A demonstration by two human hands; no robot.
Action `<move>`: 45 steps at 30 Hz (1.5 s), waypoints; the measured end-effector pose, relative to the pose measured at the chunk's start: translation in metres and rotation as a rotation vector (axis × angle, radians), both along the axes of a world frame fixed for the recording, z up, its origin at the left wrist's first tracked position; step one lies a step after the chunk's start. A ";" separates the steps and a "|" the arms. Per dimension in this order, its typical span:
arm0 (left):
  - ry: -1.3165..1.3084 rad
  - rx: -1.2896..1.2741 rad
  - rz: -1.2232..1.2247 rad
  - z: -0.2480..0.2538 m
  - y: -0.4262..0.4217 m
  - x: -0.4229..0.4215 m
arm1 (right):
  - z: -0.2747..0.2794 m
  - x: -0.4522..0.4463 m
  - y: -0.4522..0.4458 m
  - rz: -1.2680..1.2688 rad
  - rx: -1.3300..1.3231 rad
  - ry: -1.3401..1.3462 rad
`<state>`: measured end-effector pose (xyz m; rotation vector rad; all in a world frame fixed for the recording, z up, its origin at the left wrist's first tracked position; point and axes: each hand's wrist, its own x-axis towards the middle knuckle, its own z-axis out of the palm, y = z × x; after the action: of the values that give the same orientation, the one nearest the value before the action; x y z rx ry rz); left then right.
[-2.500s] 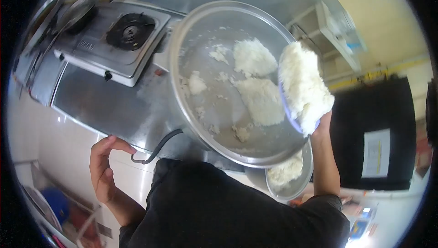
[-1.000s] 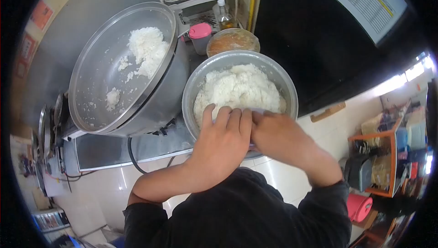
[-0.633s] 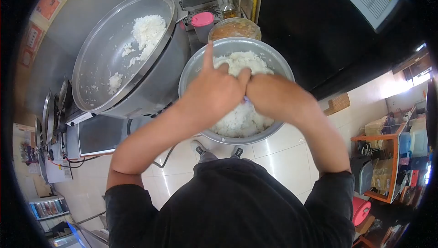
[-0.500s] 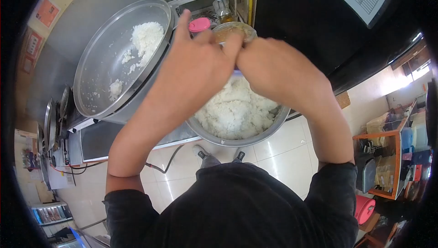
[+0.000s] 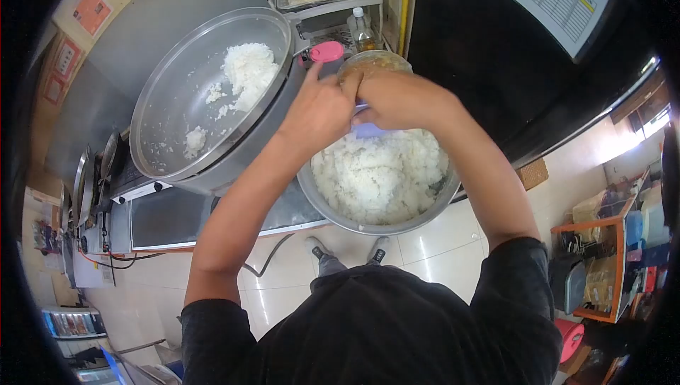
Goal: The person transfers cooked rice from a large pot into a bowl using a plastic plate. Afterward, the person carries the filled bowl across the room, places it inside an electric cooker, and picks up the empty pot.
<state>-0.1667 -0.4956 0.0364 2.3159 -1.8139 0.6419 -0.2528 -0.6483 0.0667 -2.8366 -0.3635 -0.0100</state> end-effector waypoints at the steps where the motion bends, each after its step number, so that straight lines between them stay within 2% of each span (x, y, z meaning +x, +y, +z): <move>1: -0.035 -0.042 -0.006 0.018 0.001 -0.005 | 0.007 -0.004 -0.002 0.002 -0.009 -0.049; 4: -0.166 0.040 0.022 0.018 -0.006 -0.001 | 0.017 -0.010 -0.001 0.038 0.203 -0.091; 5: -0.204 0.096 0.044 0.008 -0.009 0.003 | 0.004 -0.006 -0.004 0.029 0.214 -0.066; 6: -0.196 0.026 0.024 -0.018 -0.013 0.014 | -0.023 0.004 -0.008 0.031 0.227 -0.043; 7: -0.078 0.080 0.027 -0.045 -0.018 0.020 | -0.048 0.016 -0.011 0.050 0.239 -0.024; 8: 0.033 0.125 0.058 -0.069 -0.021 0.026 | -0.070 0.020 -0.014 0.051 0.253 -0.132; 9: 0.104 -0.010 0.025 -0.089 -0.022 0.025 | -0.088 0.019 -0.013 0.074 0.274 -0.240; 11: 0.155 -0.026 -0.076 -0.112 -0.024 0.030 | -0.093 0.014 -0.010 0.038 0.287 -0.156; 12: 0.039 -0.025 -0.124 -0.102 -0.018 0.025 | -0.097 0.012 -0.010 0.021 0.261 -0.168; 13: 0.323 0.091 -0.069 -0.066 -0.010 0.018 | -0.084 0.014 -0.010 0.007 0.237 -0.062; 14: 0.201 0.054 -0.034 -0.069 -0.020 0.021 | -0.085 0.014 -0.016 -0.077 0.212 -0.140; 16: 0.180 0.065 -0.077 -0.041 -0.026 0.015 | -0.057 0.012 -0.023 -0.123 0.069 -0.050; 17: 0.121 -0.046 -0.091 -0.034 -0.029 0.014 | -0.044 0.006 -0.020 -0.116 0.066 -0.115; 18: 0.062 -0.155 -0.122 -0.023 -0.029 0.008 | -0.027 -0.003 -0.013 -0.043 0.142 -0.180; 21: 0.066 -0.194 -0.214 0.010 -0.005 -0.016 | 0.004 -0.027 0.009 -0.078 0.332 -0.039; 23: 0.508 -0.020 -0.215 -0.004 0.007 -0.022 | -0.021 -0.037 0.021 -0.172 0.149 -0.067; 24: 0.595 0.069 -0.152 -0.019 0.008 -0.018 | -0.054 -0.027 0.010 -0.146 0.045 -0.037; 25: 0.668 0.051 -0.140 -0.035 0.006 -0.011 | -0.057 -0.025 0.016 -0.109 0.166 -0.063; 26: 0.456 0.127 -0.169 -0.051 0.001 0.002 | -0.060 -0.023 0.014 -0.125 0.204 0.003; 27: 0.393 0.153 -0.166 -0.044 -0.001 0.004 | -0.061 -0.022 0.012 -0.133 0.126 -0.037; 29: 0.439 0.234 -0.179 -0.030 -0.013 0.015 | -0.063 -0.015 -0.002 -0.057 0.193 -0.135; 30: 0.318 0.284 -0.143 0.000 -0.014 0.003 | -0.049 -0.023 0.001 -0.060 0.226 -0.196; 31: 0.278 0.224 -0.176 0.018 -0.018 -0.001 | -0.029 -0.024 -0.002 -0.055 0.249 -0.272; 33: 0.221 0.121 -0.212 0.047 -0.015 -0.017 | 0.010 -0.043 0.000 -0.110 0.223 -0.254; 35: 0.201 0.056 -0.203 0.061 -0.004 -0.036 | 0.018 -0.060 0.012 -0.166 0.149 -0.170; 37: 0.136 0.190 -0.167 0.031 0.005 -0.043 | 0.005 -0.074 0.028 -0.248 0.017 -0.045; 39: 0.334 0.159 -0.158 -0.042 0.017 -0.045 | -0.073 -0.072 0.026 -0.144 0.125 -0.008; 41: 0.341 0.201 -0.121 -0.038 0.020 -0.058 | -0.092 -0.083 0.031 -0.086 0.171 -0.154; 45: 0.342 0.227 -0.169 -0.037 0.021 -0.067 | -0.076 -0.102 0.037 -0.141 0.161 -0.075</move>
<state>-0.2338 -0.4747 -0.0002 2.1963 -1.9659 0.0124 -0.3549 -0.6109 -0.0092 -2.7008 -0.1684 -0.1666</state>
